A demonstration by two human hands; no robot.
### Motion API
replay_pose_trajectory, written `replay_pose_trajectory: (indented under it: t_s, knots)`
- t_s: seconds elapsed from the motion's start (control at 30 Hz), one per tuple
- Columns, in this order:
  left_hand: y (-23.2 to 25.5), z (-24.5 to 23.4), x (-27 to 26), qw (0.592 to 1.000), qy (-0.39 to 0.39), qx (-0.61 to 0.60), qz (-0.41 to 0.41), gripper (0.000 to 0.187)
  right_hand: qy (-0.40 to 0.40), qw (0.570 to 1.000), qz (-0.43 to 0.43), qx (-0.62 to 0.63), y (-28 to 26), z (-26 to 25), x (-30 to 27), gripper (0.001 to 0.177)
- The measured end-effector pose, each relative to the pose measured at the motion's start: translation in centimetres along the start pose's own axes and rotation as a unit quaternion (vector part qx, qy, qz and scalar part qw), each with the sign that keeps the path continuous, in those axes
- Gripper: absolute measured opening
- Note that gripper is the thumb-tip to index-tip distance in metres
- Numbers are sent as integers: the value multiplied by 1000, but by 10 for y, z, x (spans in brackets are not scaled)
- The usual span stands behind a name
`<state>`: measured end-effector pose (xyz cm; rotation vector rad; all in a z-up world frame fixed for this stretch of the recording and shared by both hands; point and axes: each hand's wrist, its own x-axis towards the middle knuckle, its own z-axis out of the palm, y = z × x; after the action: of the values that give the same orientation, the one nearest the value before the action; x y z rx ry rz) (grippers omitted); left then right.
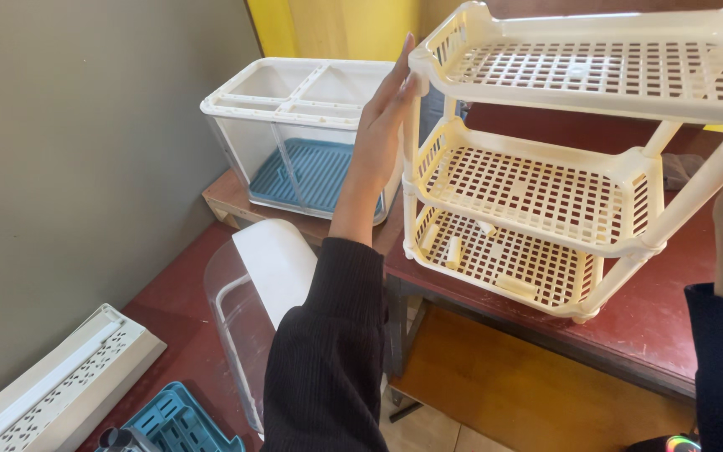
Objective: The person wipes a white plastic basket with a cloth, then assembles a three-tier storage rack by inserting vertical poles into the basket frames. The person then wipes a blue plastic tray with the cloth.
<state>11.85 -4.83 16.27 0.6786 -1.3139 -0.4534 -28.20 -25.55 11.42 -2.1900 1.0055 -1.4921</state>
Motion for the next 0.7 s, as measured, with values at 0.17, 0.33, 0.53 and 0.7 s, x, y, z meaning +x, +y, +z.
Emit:
replay_pose_trajectory:
  t_s: [0.17, 0.33, 0.53, 0.7]
  knots:
    - [-11, 1, 7, 998, 25, 53, 30, 54, 1, 1000, 2, 4, 2, 6, 2, 44]
    - [-14, -3, 17, 995, 47, 73, 42, 47, -3, 1000, -1, 11, 1, 6, 2, 43]
    - [-11, -4, 2, 997, 45, 38, 42, 46, -11, 1000, -13, 16, -5, 5, 6, 41]
    - [-8, -6, 5, 998, 29, 16, 49, 42, -20, 999, -21, 20, -3, 2, 7, 40]
